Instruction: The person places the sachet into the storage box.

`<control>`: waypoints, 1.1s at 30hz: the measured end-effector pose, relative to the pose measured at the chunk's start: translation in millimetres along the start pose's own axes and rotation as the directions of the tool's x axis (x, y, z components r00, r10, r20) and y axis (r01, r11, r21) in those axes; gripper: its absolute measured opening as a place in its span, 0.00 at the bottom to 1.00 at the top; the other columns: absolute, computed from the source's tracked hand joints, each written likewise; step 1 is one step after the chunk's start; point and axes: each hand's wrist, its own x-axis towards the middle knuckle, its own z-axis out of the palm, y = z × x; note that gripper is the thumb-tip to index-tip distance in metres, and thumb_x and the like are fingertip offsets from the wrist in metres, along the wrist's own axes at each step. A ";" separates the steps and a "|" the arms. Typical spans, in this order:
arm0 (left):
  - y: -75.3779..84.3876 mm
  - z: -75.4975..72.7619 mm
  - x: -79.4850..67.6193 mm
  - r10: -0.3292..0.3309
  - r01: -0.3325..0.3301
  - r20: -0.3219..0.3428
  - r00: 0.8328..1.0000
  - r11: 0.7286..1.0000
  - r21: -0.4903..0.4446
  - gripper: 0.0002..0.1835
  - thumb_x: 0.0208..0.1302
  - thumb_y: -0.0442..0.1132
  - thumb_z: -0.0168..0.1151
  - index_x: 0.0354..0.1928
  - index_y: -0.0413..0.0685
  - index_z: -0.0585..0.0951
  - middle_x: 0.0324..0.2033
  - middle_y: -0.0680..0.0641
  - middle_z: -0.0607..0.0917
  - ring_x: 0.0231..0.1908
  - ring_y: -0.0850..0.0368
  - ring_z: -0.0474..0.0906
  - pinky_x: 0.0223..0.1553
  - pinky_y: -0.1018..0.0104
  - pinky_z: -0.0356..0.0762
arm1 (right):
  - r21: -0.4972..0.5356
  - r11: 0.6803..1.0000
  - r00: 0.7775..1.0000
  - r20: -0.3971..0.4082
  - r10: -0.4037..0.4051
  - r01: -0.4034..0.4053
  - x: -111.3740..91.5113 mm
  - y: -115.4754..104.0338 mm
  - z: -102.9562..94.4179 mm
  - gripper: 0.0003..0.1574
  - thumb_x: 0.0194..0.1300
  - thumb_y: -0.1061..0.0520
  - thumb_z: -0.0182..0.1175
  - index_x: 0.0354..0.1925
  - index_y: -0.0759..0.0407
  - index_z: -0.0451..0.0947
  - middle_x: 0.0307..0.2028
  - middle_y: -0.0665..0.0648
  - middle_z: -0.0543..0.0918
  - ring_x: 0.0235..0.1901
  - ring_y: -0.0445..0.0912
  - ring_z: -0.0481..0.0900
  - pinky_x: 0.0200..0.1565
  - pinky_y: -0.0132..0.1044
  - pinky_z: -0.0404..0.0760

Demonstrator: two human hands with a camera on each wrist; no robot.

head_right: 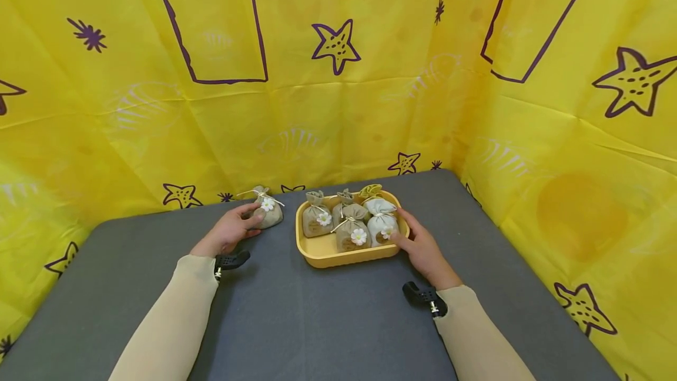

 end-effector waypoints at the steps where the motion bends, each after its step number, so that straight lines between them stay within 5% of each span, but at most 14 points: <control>1: -0.3 0.8 -0.7 0.007 -0.007 -0.005 1.000 1.000 0.027 0.30 0.75 0.38 0.57 0.74 0.39 0.63 0.68 0.34 0.64 0.57 0.43 0.70 0.52 0.56 0.77 | -0.002 1.000 1.000 0.002 0.002 -0.002 0.0 -0.8 0.3 0.42 0.73 0.55 0.59 0.78 0.59 0.53 0.75 0.65 0.53 0.72 0.61 0.52 0.67 0.57 0.55; 7: 1.1 7.0 -10.4 0.017 -0.007 -0.042 0.999 0.970 0.243 0.21 0.74 0.43 0.59 0.63 0.41 0.76 0.56 0.39 0.77 0.47 0.47 0.75 0.45 0.58 0.80 | -0.019 1.000 1.000 0.028 -0.006 0.006 -8.6 -30.0 2.5 0.41 0.74 0.60 0.57 0.76 0.67 0.52 0.74 0.71 0.53 0.71 0.65 0.53 0.66 0.60 0.56; 17: 16.2 22.8 -53.0 -0.020 0.018 -0.001 1.000 0.893 0.449 0.07 0.65 0.40 0.68 0.42 0.47 0.82 0.30 0.48 0.78 0.25 0.52 0.72 0.28 0.61 0.70 | 0.004 1.000 0.999 0.022 -0.024 0.024 2.8 2.8 2.2 0.43 0.73 0.53 0.59 0.78 0.56 0.53 0.75 0.64 0.53 0.72 0.59 0.53 0.67 0.57 0.56; 20: 22.4 22.9 -62.9 -0.027 0.012 0.026 0.999 0.882 0.470 0.09 0.60 0.38 0.71 0.42 0.48 0.85 0.35 0.47 0.80 0.33 0.51 0.74 0.34 0.59 0.72 | 0.014 1.000 0.999 0.020 -0.028 0.027 3.0 3.1 2.0 0.43 0.74 0.53 0.59 0.78 0.56 0.53 0.75 0.63 0.53 0.72 0.58 0.53 0.67 0.56 0.56; 26: 19.3 27.7 -60.2 0.036 -0.061 0.066 0.997 0.907 0.416 0.28 0.58 0.36 0.72 0.63 0.54 0.81 0.60 0.44 0.78 0.50 0.48 0.73 0.50 0.55 0.71 | 0.017 1.000 1.000 0.007 -0.007 0.007 2.0 1.0 0.4 0.42 0.73 0.53 0.59 0.78 0.57 0.53 0.75 0.63 0.53 0.72 0.58 0.54 0.67 0.55 0.57; 33: 15.1 38.8 -53.5 0.072 -0.087 0.056 0.996 0.924 0.372 0.25 0.55 0.32 0.73 0.56 0.57 0.85 0.54 0.47 0.81 0.44 0.51 0.76 0.44 0.59 0.74 | -0.012 1.000 1.000 0.014 0.008 -0.008 0.5 -1.7 -1.4 0.43 0.74 0.53 0.58 0.78 0.56 0.52 0.75 0.64 0.52 0.71 0.60 0.55 0.66 0.57 0.58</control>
